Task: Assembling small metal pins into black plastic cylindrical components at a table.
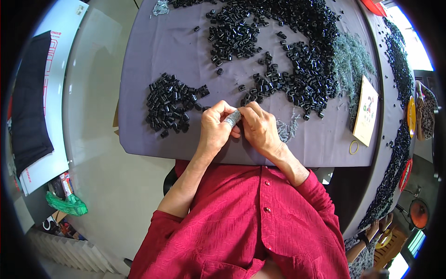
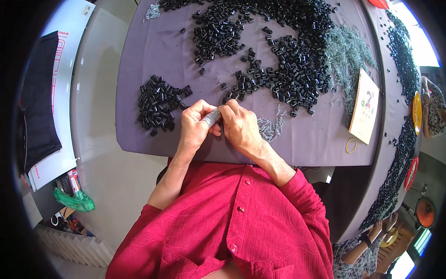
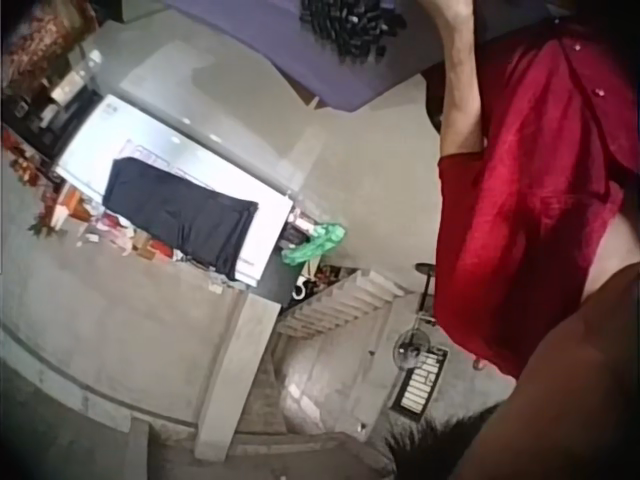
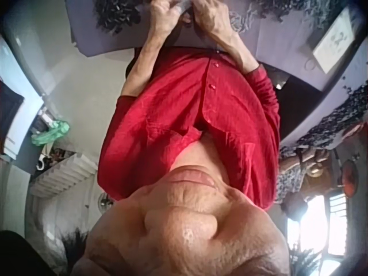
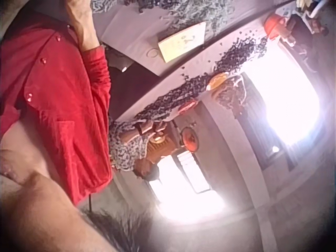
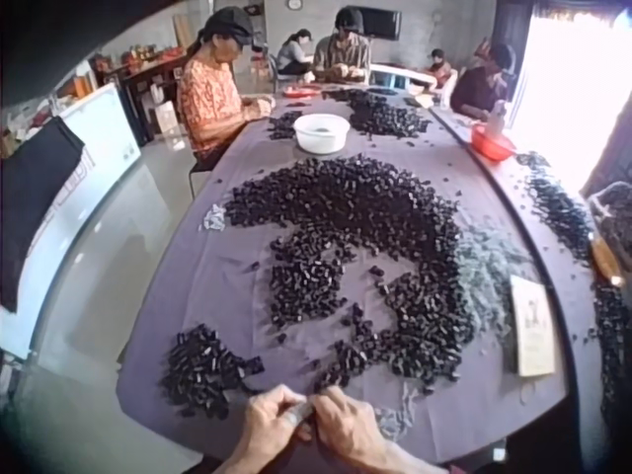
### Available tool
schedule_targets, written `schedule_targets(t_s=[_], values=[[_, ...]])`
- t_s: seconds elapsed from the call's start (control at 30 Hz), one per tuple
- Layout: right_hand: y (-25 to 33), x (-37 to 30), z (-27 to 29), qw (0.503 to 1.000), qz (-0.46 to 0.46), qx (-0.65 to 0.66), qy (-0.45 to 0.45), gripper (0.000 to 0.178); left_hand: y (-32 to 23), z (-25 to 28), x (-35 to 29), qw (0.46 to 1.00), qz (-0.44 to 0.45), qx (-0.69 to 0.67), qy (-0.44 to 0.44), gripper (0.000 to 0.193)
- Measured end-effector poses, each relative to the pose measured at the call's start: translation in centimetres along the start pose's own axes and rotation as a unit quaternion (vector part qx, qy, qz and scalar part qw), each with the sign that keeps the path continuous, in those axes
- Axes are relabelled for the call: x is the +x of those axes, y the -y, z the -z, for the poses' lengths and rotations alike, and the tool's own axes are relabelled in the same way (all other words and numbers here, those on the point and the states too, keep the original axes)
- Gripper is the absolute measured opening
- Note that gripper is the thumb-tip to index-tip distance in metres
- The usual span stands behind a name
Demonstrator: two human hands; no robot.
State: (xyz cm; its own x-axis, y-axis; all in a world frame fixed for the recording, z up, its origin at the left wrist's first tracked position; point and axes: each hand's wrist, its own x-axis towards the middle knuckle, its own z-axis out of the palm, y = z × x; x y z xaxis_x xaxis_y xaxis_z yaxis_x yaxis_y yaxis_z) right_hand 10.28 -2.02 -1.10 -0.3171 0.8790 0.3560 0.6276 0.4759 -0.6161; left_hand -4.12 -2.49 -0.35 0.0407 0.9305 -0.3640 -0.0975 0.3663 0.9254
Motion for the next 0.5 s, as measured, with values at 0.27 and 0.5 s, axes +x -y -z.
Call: schedule_targets(t_s=[0.27,0.5], values=[[-0.4,0.3,0.5,0.999,-0.007,0.009,0.047,0.014,-0.2,-0.5,-0.1,0.998,-0.003,0.058,-0.01,0.005],[-0.2,0.2,1.4,0.995,-0.068,0.023,0.069,0.013,-1.3,-1.2,-0.4,0.992,-0.026,0.12,-0.003,0.002]])
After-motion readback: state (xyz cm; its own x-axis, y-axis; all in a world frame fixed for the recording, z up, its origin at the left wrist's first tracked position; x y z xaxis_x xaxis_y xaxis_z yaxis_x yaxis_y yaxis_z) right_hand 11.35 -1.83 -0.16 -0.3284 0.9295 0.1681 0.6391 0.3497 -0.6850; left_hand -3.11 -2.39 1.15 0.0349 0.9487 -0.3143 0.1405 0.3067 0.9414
